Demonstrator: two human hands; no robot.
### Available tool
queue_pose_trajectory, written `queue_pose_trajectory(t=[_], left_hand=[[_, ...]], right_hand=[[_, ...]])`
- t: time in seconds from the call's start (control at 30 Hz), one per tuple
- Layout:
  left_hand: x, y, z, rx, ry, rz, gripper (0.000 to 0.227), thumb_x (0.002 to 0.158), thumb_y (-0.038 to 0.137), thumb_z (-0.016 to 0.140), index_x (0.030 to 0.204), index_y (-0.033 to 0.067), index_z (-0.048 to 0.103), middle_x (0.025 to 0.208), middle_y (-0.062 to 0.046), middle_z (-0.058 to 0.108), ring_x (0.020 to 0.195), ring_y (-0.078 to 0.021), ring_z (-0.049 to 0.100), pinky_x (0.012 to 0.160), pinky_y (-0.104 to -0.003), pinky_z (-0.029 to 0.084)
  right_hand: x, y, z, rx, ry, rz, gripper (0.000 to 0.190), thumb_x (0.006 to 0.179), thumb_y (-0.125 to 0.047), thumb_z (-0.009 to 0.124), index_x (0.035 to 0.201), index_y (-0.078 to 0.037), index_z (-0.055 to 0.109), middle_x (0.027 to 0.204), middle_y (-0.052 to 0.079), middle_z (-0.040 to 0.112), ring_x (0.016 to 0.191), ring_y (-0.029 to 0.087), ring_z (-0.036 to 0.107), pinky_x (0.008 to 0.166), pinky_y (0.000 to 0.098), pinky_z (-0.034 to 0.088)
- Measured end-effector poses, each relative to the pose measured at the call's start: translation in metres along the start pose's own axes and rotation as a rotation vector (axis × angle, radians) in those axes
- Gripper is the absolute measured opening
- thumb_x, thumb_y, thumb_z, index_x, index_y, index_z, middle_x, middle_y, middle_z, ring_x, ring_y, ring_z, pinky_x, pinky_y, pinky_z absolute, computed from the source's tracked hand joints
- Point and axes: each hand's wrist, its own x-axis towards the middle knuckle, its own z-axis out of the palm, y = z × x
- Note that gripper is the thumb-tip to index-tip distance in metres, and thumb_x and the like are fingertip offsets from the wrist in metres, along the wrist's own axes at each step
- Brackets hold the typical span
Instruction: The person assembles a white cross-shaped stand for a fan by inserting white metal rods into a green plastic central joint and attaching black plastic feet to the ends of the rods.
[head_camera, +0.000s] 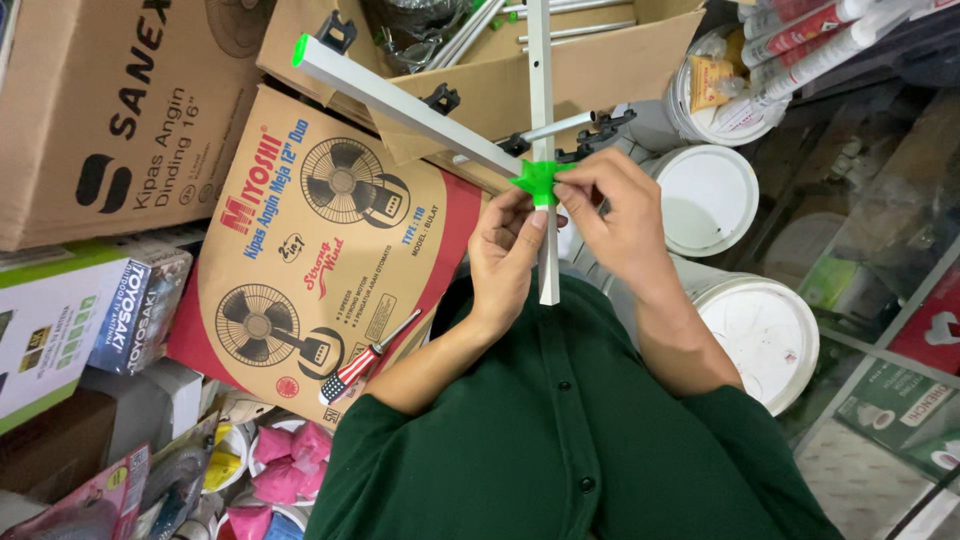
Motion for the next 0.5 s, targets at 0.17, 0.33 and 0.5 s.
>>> queue_pose_trajectory(t=[0.17,0.33,0.5], left_hand=[[0.001,-0.001,-0.002,-0.012,-0.025,0.001,0.034,0.107,0.003,0.06,0.139,-0.0075,0.051,0.125,-0.016,0.067,0.109,-0.0201,0.068,0.101,-0.033,0.054],[0.001,-0.003,-0.004,-0.036,-0.011,-0.002,0.036,0.105,0.002,0.061,0.139,-0.0058,0.05,0.126,-0.014,0.065,0.112,-0.0193,0.067,0.102,-0.034,0.054],[0.006,-0.008,-0.013,0.061,-0.046,0.051,0.035,0.106,0.001,0.06,0.139,-0.0055,0.051,0.127,-0.012,0.064,0.117,-0.0163,0.063,0.105,-0.031,0.052]], right_hand=[[0.0,0.013,0.004,0.162,0.017,0.072,0.013,0.098,0.002,0.076,0.105,0.001,0.066,0.096,0.009,0.062,0.082,0.015,0.059,0.07,0.0266,0.049],[-0.014,0.003,0.012,0.005,0.099,-0.059,0.015,0.102,0.001,0.074,0.115,-0.002,0.069,0.106,0.01,0.064,0.085,0.015,0.065,0.074,0.0265,0.054],[-0.026,-0.012,0.01,-0.079,0.048,-0.104,0.041,0.096,-0.014,0.078,0.133,-0.002,0.063,0.115,0.015,0.06,0.087,0.02,0.063,0.074,0.0308,0.053]])
